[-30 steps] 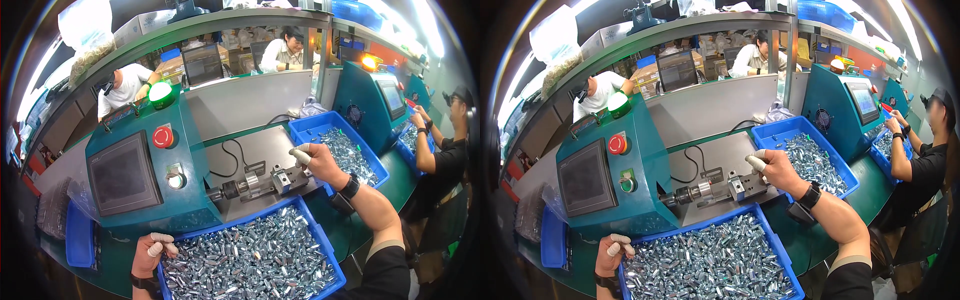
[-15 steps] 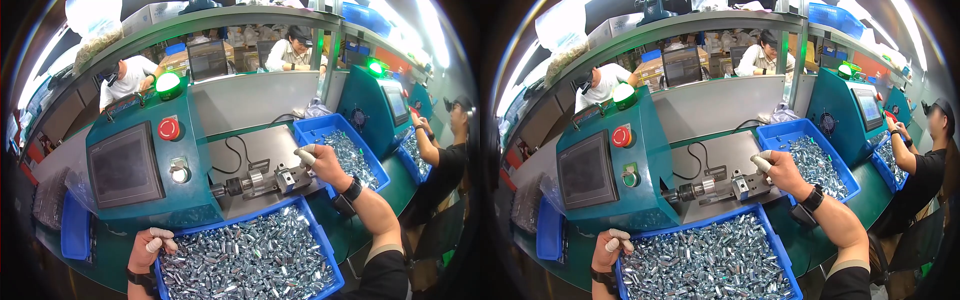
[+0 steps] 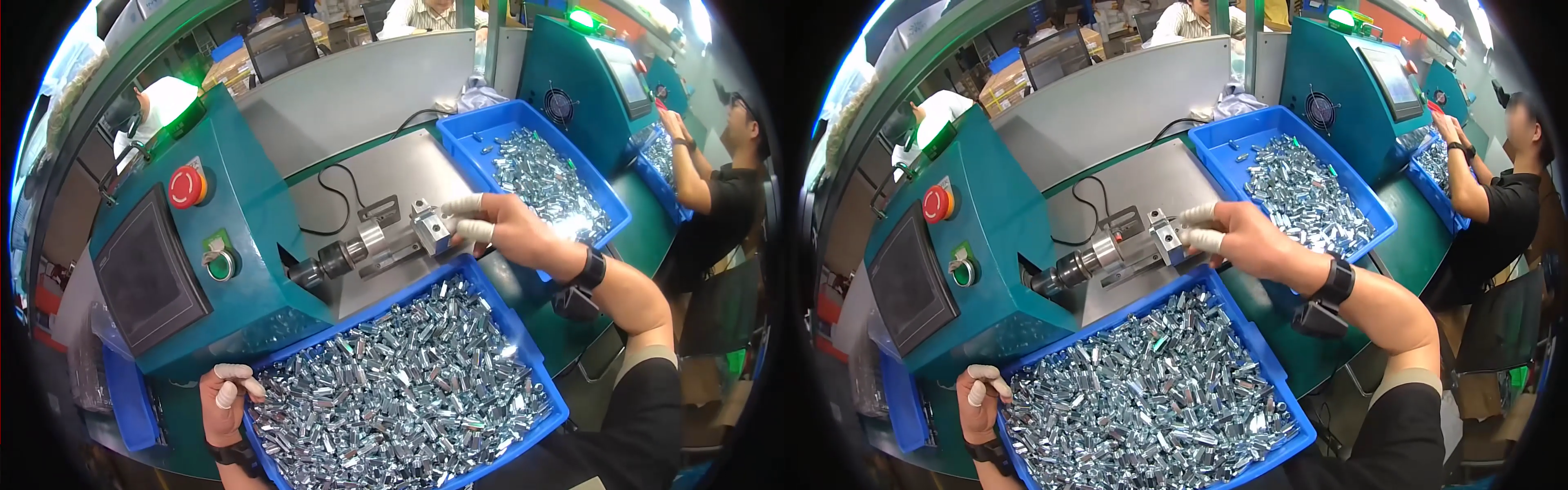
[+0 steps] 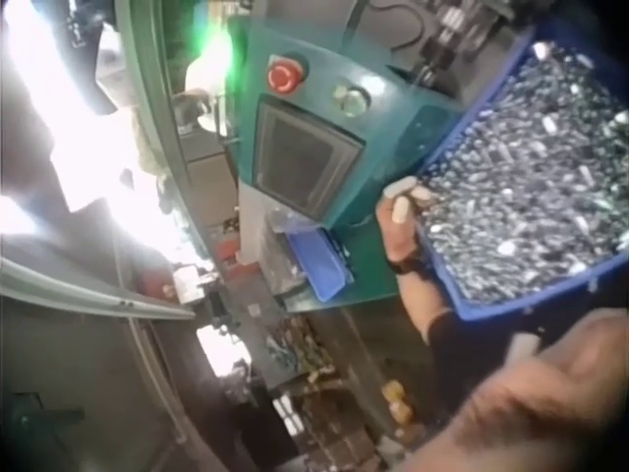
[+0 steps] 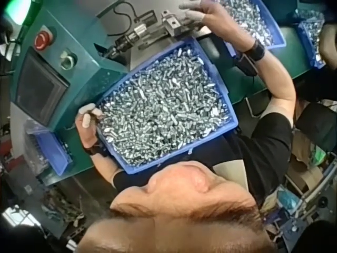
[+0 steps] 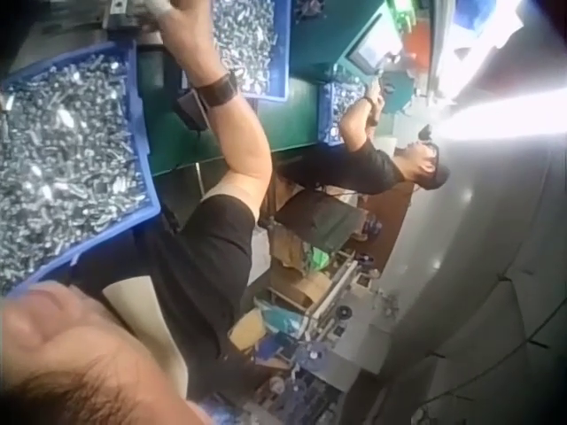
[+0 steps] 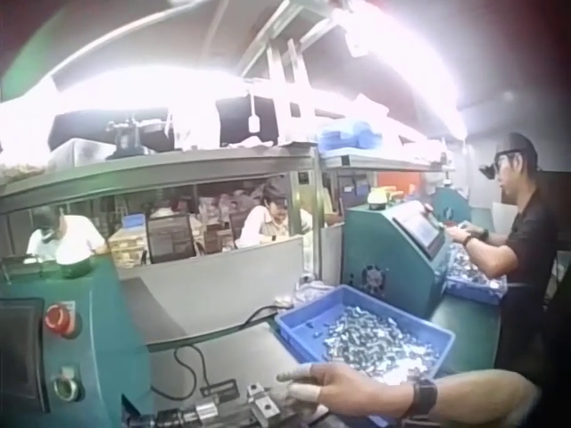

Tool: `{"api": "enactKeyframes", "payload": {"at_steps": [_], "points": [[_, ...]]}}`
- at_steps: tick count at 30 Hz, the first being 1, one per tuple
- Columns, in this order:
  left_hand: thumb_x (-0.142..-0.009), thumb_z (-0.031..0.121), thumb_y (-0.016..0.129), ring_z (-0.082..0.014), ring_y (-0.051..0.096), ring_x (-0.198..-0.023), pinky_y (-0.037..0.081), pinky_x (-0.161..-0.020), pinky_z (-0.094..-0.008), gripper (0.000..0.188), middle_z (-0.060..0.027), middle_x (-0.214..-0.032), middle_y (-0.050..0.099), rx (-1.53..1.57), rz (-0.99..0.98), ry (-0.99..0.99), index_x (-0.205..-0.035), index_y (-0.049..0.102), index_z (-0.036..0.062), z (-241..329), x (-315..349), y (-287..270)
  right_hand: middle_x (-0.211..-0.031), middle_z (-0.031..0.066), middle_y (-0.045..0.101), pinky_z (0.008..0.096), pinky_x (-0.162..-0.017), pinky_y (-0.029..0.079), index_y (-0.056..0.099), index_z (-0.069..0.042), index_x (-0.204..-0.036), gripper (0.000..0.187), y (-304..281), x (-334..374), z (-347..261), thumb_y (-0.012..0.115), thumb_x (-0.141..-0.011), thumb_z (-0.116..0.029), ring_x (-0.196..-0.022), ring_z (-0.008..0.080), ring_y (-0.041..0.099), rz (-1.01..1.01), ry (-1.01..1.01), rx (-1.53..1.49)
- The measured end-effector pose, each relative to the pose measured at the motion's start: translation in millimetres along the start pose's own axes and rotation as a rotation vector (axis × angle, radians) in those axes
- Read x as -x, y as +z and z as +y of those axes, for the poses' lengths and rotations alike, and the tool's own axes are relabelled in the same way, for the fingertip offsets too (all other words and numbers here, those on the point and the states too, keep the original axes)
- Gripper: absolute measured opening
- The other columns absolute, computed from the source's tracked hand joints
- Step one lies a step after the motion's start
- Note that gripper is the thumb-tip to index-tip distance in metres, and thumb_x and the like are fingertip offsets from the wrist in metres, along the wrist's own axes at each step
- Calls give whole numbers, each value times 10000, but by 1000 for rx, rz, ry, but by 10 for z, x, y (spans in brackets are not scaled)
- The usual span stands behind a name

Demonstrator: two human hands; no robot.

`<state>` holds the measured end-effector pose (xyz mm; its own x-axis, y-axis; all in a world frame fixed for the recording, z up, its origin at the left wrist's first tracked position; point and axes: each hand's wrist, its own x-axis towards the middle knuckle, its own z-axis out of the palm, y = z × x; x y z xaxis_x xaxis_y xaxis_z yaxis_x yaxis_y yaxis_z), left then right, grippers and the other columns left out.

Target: The person picks up a metal component from a blue bin, places it into the machine's fixture, and then removes it and places it into a separate blue bin after the machine cycles.

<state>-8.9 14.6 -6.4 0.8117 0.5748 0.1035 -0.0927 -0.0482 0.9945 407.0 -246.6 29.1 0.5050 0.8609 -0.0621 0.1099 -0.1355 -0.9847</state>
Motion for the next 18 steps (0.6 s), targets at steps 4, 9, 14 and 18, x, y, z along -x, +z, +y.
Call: {"api": "enactKeyframes", "payload": {"at_steps": [4,9,14,18], "points": [[-904,429,677,-198,610,-619,510,-564,-308,467,-127,-740,647,44,21,-6,-1038,599,-12,-38,66,-4,-1068,74,676,254,-722,532,521,27,-1357,441,86,86,-44,618,-968,-157,-911,114,630,-49,-47,113],[-878,419,715,-218,659,-682,539,-632,-327,499,-153,-797,698,86,23,-41,-1065,627,-35,-6,97,-40,-1120,69,653,266,-814,516,505,22,-1379,477,68,115,-14,636,-957,-157,-972,112,598,-89,-81,138],[-893,421,696,-204,637,-660,525,-608,-311,480,-135,-779,679,68,18,-35,-1058,617,-23,-31,67,-48,-1137,63,629,283,-905,483,495,15,-1397,524,45,66,-2,663,-934,-164,-1011,123,577,-136,-103,114],[-913,424,669,-184,591,-614,495,-563,-292,449,-114,-751,644,33,23,-11,-1039,601,-2,-40,56,-29,-1122,52,613,295,-945,460,493,19,-1399,556,123,84,-109,686,-915,-176,-1030,133,569,-156,-88,128]]}}
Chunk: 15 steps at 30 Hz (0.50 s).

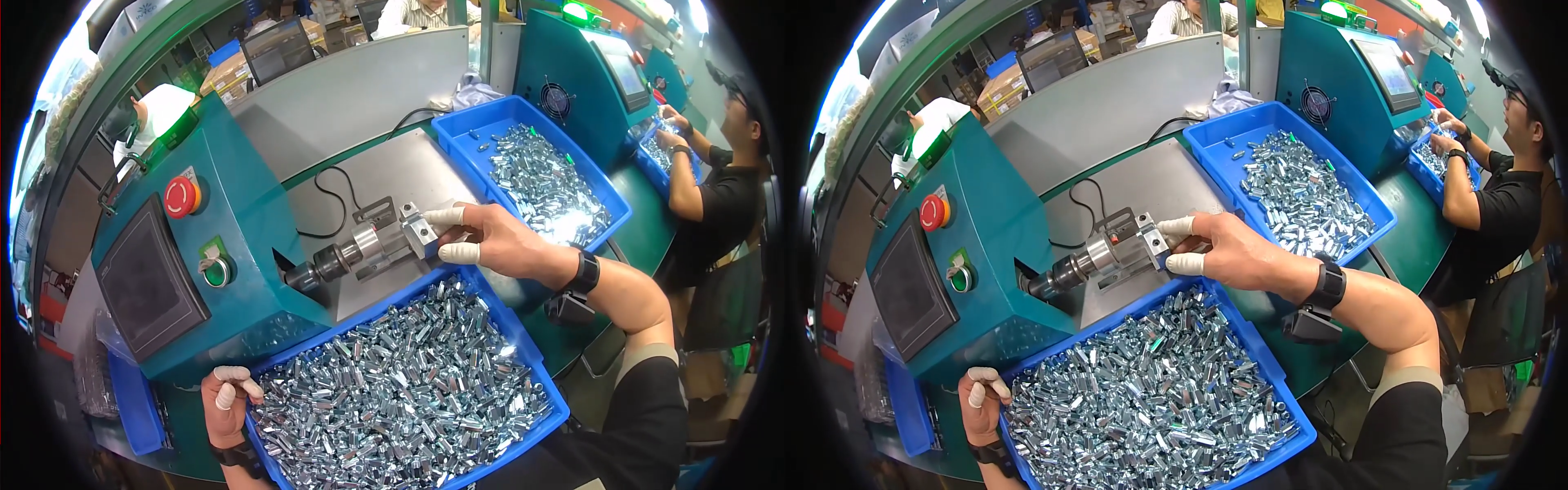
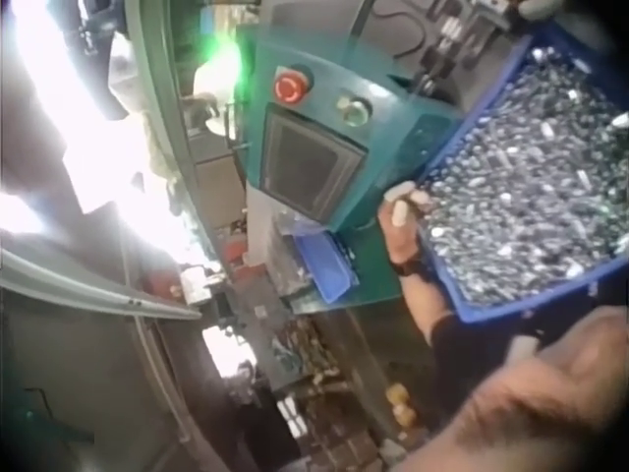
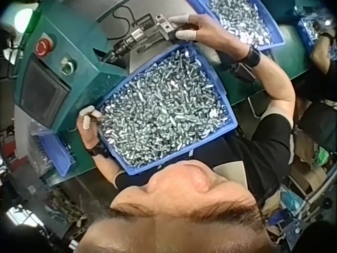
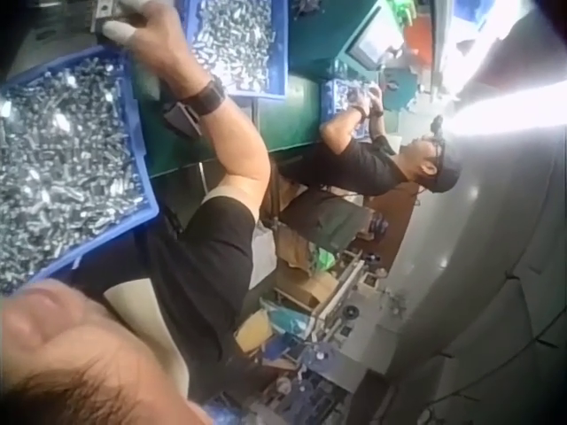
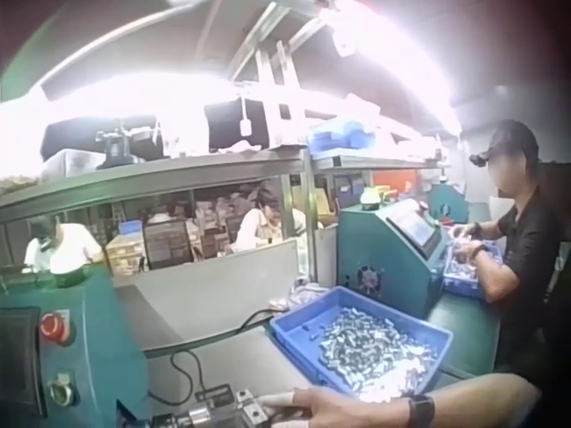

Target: The person picks up a metal component from a blue bin, places it into the machine's fixture, and then removes it and places it into a separate blue bin after the machine cycles.

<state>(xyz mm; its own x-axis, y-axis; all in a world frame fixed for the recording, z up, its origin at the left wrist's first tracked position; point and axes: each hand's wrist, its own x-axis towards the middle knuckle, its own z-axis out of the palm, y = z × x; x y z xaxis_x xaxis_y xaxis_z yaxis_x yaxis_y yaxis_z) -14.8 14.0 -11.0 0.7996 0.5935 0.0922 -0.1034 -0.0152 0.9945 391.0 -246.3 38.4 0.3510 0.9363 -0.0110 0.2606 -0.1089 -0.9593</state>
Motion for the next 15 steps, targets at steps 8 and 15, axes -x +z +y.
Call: {"api": "enactKeyframes", "payload": {"at_steps": [8,15], "points": [[-920,414,661,-176,582,-620,484,-561,-285,437,-109,-756,641,-4,-22,6,-1042,598,-1,15,-1,8,-1031,55,670,270,-842,483,557,-12,-1361,503,15,-44,54,699,-904,-166,-922,106,581,10,-25,-43],[-932,401,649,-173,571,-613,479,-563,-282,423,-105,-752,635,1,-15,11,-1045,594,-4,17,-7,16,-1154,69,627,301,-937,462,544,-16,-1375,511,-4,-109,-31,685,-919,-198,-1036,143,575,-116,18,-28]]}}
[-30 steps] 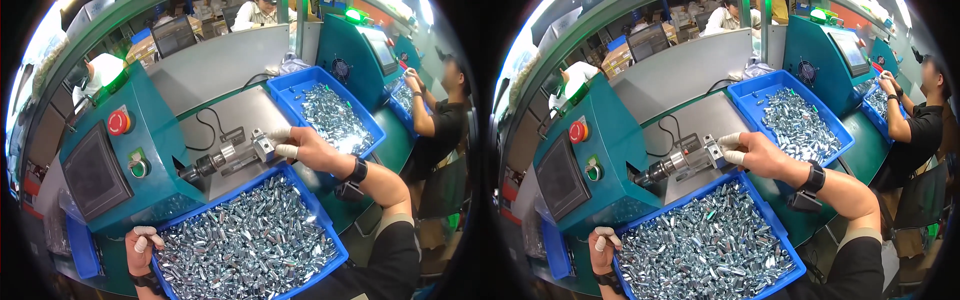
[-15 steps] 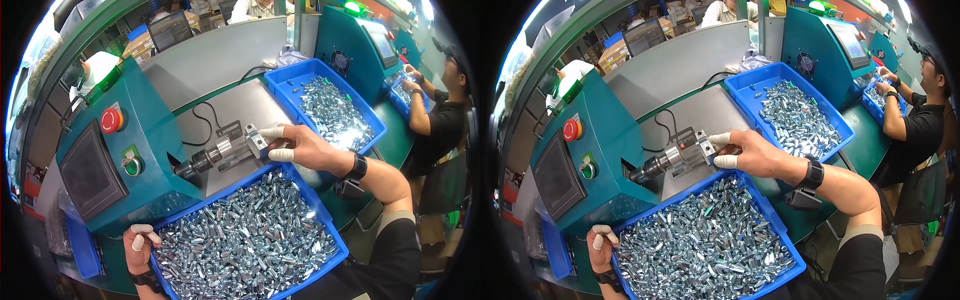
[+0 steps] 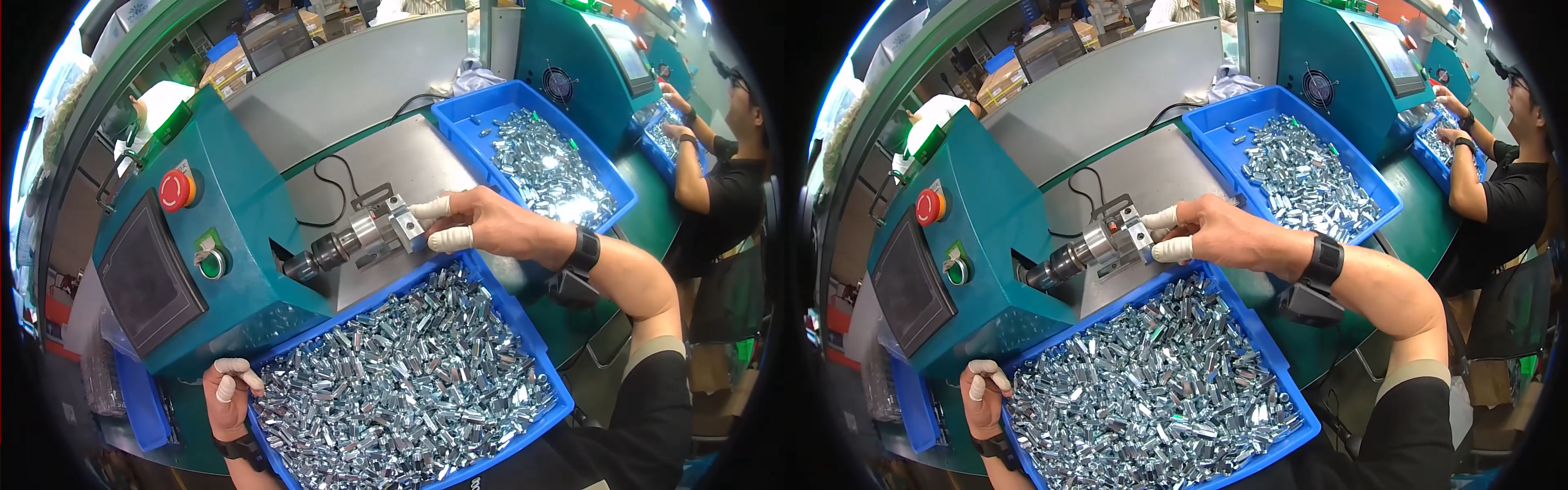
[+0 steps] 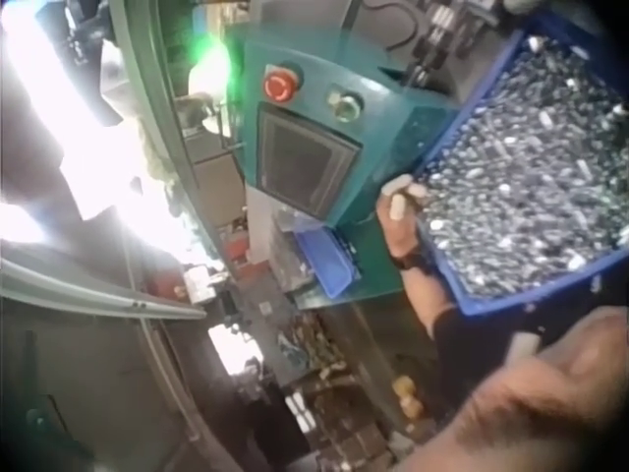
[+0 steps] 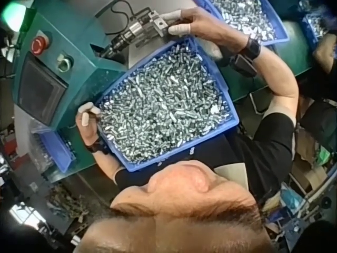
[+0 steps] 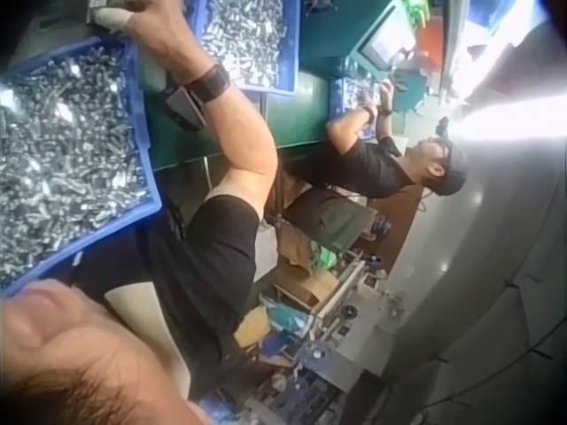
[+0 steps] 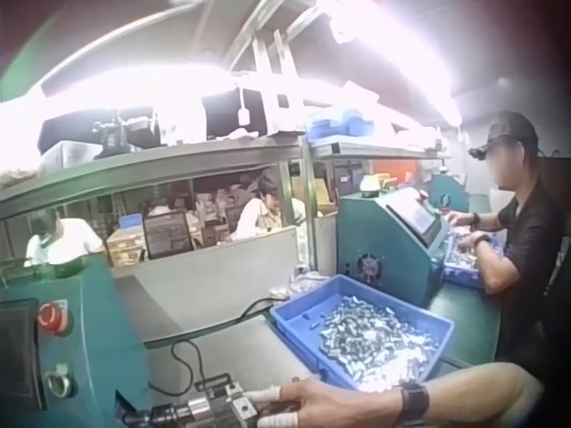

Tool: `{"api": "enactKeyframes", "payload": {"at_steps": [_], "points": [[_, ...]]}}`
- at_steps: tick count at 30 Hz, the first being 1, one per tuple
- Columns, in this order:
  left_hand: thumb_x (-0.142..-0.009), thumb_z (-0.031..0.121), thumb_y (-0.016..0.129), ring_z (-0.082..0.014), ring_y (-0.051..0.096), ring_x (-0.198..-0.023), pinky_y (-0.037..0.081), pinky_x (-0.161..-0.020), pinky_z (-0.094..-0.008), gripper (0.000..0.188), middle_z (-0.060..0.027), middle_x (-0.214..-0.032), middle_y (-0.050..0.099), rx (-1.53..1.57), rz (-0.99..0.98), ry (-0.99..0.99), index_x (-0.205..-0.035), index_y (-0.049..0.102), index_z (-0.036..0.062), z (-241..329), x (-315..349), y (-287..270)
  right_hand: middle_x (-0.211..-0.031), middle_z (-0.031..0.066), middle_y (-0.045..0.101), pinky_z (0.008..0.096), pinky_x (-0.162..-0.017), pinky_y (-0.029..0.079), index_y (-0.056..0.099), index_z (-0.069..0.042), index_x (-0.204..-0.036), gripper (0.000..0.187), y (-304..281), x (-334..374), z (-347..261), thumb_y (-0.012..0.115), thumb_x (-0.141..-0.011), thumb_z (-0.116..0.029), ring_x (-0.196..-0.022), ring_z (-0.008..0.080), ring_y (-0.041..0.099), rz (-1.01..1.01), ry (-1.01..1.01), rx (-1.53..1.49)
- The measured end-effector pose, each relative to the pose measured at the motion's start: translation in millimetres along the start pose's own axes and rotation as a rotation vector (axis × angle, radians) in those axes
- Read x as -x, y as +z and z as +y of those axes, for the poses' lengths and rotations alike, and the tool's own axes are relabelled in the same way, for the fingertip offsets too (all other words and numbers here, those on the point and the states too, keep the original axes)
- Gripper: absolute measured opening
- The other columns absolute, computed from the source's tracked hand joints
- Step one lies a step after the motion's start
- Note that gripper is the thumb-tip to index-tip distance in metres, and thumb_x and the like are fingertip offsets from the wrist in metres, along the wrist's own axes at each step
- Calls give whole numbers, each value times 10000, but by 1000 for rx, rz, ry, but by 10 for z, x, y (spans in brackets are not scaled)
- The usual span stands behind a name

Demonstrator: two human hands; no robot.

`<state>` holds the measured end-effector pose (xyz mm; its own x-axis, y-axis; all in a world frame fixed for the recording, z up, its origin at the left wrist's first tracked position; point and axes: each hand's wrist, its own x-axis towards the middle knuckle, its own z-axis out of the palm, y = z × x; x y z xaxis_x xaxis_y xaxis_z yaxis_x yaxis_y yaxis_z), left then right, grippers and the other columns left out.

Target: The person picks up a metal component from a blue bin, places it into the machine's fixture, and then removes it and places it into a separate blue bin after the machine cycles.

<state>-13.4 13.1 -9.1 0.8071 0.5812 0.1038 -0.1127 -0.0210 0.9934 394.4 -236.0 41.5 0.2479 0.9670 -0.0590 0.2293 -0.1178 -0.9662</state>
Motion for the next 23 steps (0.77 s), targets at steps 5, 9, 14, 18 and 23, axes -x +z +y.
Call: {"api": "enactKeyframes", "payload": {"at_steps": [5,9,14,18,23], "points": [[-926,398,658,-180,587,-628,492,-580,-284,431,-113,-764,648,21,3,5,-1062,601,-7,-11,-17,-14,-1140,82,676,285,-847,510,591,-20,-1328,474,-116,-126,-27,698,-913,-221,-970,139,613,-110,30,35],[-906,392,686,-197,623,-647,523,-603,-302,441,-130,-787,675,42,20,2,-1071,621,-12,-22,-15,-30,-1097,81,698,274,-787,531,634,-15,-1273,438,-240,-315,-24,709,-905,-240,-934,135,633,-239,21,40],[-909,389,682,-196,615,-645,518,-600,-298,434,-127,-784,671,40,30,3,-1071,622,-10,-18,-31,-19,-1079,85,705,279,-772,542,676,-12,-1212,402,-400,-422,-99,715,-899,-261,-934,147,642,-323,138,70],[-908,393,682,-198,613,-645,516,-599,-298,437,-127,-788,671,38,39,5,-1072,624,-9,-12,-13,-15,-1093,90,704,284,-778,547,678,-15,-1210,410,-402,-485,91,719,-895,-275,-931,155,646,-363,10,-30],[-911,395,679,-202,621,-659,516,-598,-299,445,-130,-800,673,39,34,13,-1088,619,-9,-33,-7,-52,-1111,100,702,296,-840,549,684,-44,-1217,416,-399,-484,176,726,-887,-294,-999,168,650,-362,-43,-29]]}}
